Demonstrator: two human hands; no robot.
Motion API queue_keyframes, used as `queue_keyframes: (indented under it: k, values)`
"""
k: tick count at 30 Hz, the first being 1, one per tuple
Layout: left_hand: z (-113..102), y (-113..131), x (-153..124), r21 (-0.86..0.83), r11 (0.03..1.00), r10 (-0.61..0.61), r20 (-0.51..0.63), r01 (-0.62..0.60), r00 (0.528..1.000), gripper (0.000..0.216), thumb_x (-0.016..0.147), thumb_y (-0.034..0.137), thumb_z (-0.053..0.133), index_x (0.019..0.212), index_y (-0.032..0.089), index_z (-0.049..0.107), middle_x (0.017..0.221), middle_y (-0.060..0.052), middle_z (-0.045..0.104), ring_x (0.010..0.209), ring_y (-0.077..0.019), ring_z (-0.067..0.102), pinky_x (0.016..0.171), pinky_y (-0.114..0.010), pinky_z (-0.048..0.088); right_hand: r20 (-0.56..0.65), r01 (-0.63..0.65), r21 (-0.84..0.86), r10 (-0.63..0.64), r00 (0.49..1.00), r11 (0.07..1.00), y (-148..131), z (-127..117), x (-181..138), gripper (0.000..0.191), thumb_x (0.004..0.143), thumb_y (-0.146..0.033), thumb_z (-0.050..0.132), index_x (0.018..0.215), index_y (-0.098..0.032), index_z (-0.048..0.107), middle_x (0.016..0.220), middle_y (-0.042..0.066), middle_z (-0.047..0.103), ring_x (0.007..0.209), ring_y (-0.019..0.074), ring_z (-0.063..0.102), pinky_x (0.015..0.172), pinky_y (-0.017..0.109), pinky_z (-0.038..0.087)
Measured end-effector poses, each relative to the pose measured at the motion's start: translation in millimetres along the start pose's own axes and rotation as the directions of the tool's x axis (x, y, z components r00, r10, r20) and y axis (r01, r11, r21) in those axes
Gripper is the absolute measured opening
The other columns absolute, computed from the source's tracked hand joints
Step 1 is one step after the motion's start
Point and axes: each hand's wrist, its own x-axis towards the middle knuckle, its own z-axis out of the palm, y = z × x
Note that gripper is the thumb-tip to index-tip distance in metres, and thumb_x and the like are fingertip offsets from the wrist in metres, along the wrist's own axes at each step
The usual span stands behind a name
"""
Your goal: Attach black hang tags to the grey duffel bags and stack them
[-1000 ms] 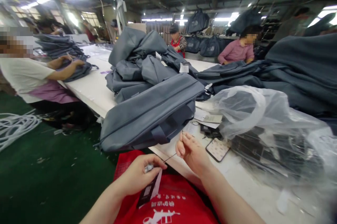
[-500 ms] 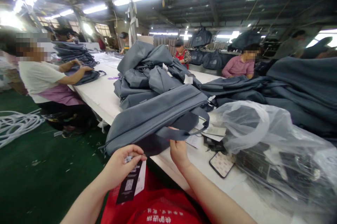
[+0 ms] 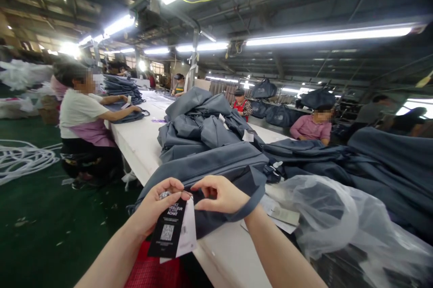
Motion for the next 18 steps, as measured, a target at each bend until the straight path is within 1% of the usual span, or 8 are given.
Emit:
queue_keyframes:
  k: [3,5,7,9,11,13,15,18]
  values:
    - [1,1,2,-0.017,1.0,0.011,-0.011,-0.011,1.0,0.03,0.075,0.033,0.077,0.092,0.017,0.057,0.085,-0.005,0.072,0.07,-0.0149,0.065,0.063,-0.024,0.05,0.011,0.069,-0.199,-0.068,0.998,0.978,-4,2,7,0.033,0.07,-0.038,0.078,0.096,-0.017,0.075,0.071,-0.001,0.058,0.062,0.0099,0.05,0.058,0.021,0.038]
    - [1,1,2,-0.018,1.0,0.009,-0.009,-0.009,1.0,0.031,0.075,0.033,0.077,0.092,0.017,0.057,0.085,-0.005,0.072,0.068,-0.0142,0.064,0.062,-0.024,0.05,0.013,0.123,-0.255,-0.124,0.992,0.959,-3,4,11,0.018,0.078,-0.026,0.07,0.092,-0.018,0.076,0.074,0.0,0.062,0.067,0.0111,0.055,0.064,0.022,0.041]
    - [0,2,3,-0.007,1.0,0.004,-0.021,-0.004,1.0,0.032,0.074,0.033,0.077,0.092,0.017,0.056,0.085,-0.005,0.072,0.067,-0.0136,0.063,0.062,-0.023,0.049,0.004,0.163,-0.268,-0.168,0.986,0.95,-1,6,14,0.017,0.081,-0.017,0.061,0.089,-0.018,0.076,0.076,0.002,0.065,0.071,0.0118,0.058,0.068,0.022,0.042]
    - [-1,2,4,0.021,1.0,-0.001,-0.04,0.002,0.999,0.033,0.074,0.034,0.077,0.092,0.018,0.055,0.085,-0.004,0.072,0.065,-0.0132,0.062,0.06,-0.023,0.048,-0.023,0.174,-0.254,-0.186,0.982,0.951,0,7,17,0.019,0.079,-0.014,0.058,0.086,-0.017,0.075,0.077,0.002,0.067,0.072,0.0123,0.059,0.069,0.023,0.043]
    - [-1,2,6,0.087,0.996,0.011,-0.042,-0.007,0.999,0.031,0.076,0.038,0.073,0.093,0.019,0.055,0.086,-0.005,0.072,0.068,-0.0151,0.064,0.062,-0.024,0.048,-0.122,0.138,-0.206,-0.165,0.979,0.969,1,6,19,0.018,0.077,-0.012,0.055,0.08,-0.017,0.073,0.077,0.002,0.067,0.074,0.0129,0.058,0.071,0.023,0.043]
    - [1,3,7,0.293,0.954,0.081,-0.028,-0.069,0.996,0.025,0.08,0.039,0.067,0.092,0.02,0.056,0.087,-0.005,0.073,0.077,-0.0185,0.066,0.07,-0.028,0.049,-0.251,0.046,-0.022,-0.05,0.967,0.999,5,3,21,0.018,0.077,-0.012,0.051,0.076,-0.016,0.068,0.075,0.002,0.065,0.069,0.012,0.055,0.066,0.023,0.042]
    - [6,2,8,0.62,0.771,0.188,-0.005,-0.145,0.982,0.015,0.084,0.036,0.06,0.089,0.022,0.058,0.088,-0.004,0.073,0.086,-0.0212,0.066,0.079,-0.031,0.047,-0.249,-0.054,0.31,0.136,0.959,0.949,13,-1,22,0.017,0.078,-0.015,0.046,0.074,-0.016,0.063,0.073,0.002,0.063,0.058,0.0094,0.048,0.055,0.021,0.037]
    - [18,-2,10,0.932,0.352,0.29,-0.023,-0.085,0.957,0.012,0.086,0.029,0.054,0.095,0.023,0.06,0.093,-0.003,0.073,0.089,-0.0233,0.067,0.079,-0.033,0.045,-0.039,-0.141,0.687,0.229,0.973,0.713,30,-6,22,0.013,0.075,-0.019,0.047,0.072,-0.015,0.059,0.069,0.001,0.06,0.043,0.0057,0.033,0.041,0.02,0.023]
